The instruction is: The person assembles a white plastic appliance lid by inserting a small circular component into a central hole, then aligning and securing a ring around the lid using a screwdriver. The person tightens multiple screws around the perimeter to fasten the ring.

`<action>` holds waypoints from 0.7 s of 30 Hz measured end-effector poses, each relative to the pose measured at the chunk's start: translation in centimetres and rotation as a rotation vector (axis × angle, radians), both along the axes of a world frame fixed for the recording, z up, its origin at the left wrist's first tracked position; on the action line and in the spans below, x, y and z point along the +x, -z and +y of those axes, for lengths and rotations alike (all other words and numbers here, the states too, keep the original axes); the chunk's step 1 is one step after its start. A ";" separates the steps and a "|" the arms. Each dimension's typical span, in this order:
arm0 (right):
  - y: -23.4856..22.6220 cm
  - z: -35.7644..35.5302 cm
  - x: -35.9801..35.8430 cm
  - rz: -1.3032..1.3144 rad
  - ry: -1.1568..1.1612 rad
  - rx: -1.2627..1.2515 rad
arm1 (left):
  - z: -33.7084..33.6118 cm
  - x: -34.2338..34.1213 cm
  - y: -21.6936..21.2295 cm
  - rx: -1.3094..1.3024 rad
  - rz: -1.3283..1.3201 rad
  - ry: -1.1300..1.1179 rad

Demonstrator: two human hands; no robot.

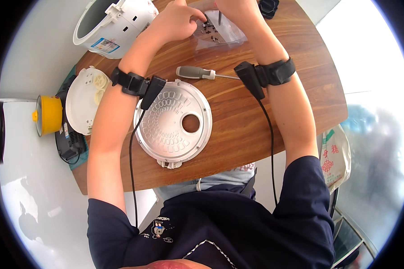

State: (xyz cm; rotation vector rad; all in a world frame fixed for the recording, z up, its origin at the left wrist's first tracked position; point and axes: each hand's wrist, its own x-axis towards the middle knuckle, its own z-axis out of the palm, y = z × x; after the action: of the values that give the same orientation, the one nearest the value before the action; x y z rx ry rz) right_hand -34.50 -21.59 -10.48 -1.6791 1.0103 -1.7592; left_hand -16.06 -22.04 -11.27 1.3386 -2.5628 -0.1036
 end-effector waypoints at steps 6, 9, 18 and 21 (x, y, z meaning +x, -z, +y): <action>-0.8 0.2 -1.0 0.046 0.080 -0.021 | 0.7 -0.8 0.4 0.002 -0.057 -0.067; -0.9 0.1 -1.0 0.025 0.086 -0.041 | 0.2 -1.0 0.8 0.037 -0.064 -0.092; -2.2 1.7 -0.7 -0.072 -0.155 0.233 | 0.8 -0.9 -0.4 0.066 0.013 -0.031; -1.5 0.8 -0.6 0.015 -0.063 0.191 | 1.5 -1.2 -1.1 -0.009 -0.029 0.127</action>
State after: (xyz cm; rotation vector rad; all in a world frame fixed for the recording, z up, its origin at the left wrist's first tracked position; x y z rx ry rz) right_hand -35.15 -20.76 -9.02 -1.5893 1.0834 -1.5594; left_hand -17.23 -20.57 -10.20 1.1821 -2.6678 -0.0954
